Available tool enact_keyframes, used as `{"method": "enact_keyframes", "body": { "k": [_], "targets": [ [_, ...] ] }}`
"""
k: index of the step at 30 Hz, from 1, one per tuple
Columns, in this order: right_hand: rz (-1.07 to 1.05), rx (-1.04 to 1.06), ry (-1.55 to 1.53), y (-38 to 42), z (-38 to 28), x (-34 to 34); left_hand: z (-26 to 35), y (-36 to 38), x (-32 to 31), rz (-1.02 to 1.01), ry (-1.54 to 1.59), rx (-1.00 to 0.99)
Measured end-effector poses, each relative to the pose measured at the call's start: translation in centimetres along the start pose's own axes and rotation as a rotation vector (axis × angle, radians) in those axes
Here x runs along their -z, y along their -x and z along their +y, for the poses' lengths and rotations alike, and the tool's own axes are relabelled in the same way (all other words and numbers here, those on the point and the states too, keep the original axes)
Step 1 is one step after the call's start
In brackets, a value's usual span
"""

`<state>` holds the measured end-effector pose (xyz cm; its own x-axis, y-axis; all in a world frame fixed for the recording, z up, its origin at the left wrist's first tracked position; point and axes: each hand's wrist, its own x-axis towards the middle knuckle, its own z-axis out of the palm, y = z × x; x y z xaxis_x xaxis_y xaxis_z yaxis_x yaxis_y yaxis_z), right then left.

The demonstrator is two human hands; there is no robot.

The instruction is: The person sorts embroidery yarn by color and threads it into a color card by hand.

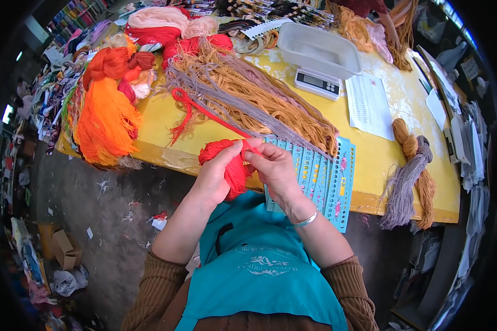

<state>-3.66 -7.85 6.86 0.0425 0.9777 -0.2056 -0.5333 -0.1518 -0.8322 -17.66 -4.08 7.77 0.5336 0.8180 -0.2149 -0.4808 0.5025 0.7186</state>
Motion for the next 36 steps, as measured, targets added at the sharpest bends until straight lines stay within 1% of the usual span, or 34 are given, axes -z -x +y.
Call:
{"method": "enact_keyframes", "body": {
  "k": [7,10,12,16,18,22,25,27,28,29,30,31,32,33,34,35,36],
  "targets": [
    [0.036,-0.012,0.001,0.3,0.0,-0.4,0.0,0.0,-0.1,-0.011,-0.039,-0.031],
    [0.028,-0.01,-0.045,0.4,0.0,-0.7,-0.1,0.1,-0.5,-0.016,-0.058,-0.042],
    [0.066,-0.035,-0.066,0.6,-0.4,-1.1,-0.1,0.1,-0.5,-0.016,-0.075,-0.052],
    [0.077,-0.051,-0.094,0.6,0.0,-0.7,-0.1,0.0,-0.2,-0.028,-0.058,-0.039],
    [0.087,-0.016,-0.141,0.8,-0.1,-1.0,-0.1,0.1,-0.2,-0.031,-0.042,-0.032],
    [0.059,-0.036,-0.161,0.6,0.8,0.1,-0.1,0.1,-0.4,-0.013,-0.155,-0.07],
    [0.062,0.027,-0.223,0.5,0.8,0.1,0.0,0.0,0.1,-0.032,-0.176,-0.078],
    [0.077,-0.053,-0.364,0.7,0.1,-0.1,0.5,0.1,0.2,-0.043,-0.169,-0.07],
    [0.078,-0.052,-0.363,0.7,-0.5,0.1,0.9,0.3,0.2,-0.044,-0.15,-0.027],
    [-0.053,-0.17,-0.369,0.7,-1.3,0.5,1.3,0.5,0.1,-0.044,-0.132,0.016],
    [-0.185,-0.287,-0.372,0.6,-1.9,1.0,1.5,1.1,0.2,0.026,-0.183,-0.033],
    [-0.269,-0.283,-0.245,0.2,-1.9,1.8,1.7,1.1,1.1,0.002,-0.193,-0.005],
    [-0.269,-0.284,-0.243,0.1,-2.1,1.8,2.1,1.2,2.3,-0.021,-0.201,0.023],
    [-0.287,-0.107,0.122,0.0,-2.4,1.8,3.1,1.5,3.1,-0.057,-0.284,0.062],
    [-0.299,0.072,0.485,0.0,-2.6,1.8,4.1,2.0,3.9,-0.069,-0.326,0.049],
    [-0.29,0.122,0.625,-0.2,-3.2,2.2,5.1,2.5,4.9,-0.081,-0.37,0.035],
    [-0.276,0.159,0.594,-0.6,-3.6,2.6,6.2,3.1,6.7,-0.01,-0.312,0.023]
  ]
}}
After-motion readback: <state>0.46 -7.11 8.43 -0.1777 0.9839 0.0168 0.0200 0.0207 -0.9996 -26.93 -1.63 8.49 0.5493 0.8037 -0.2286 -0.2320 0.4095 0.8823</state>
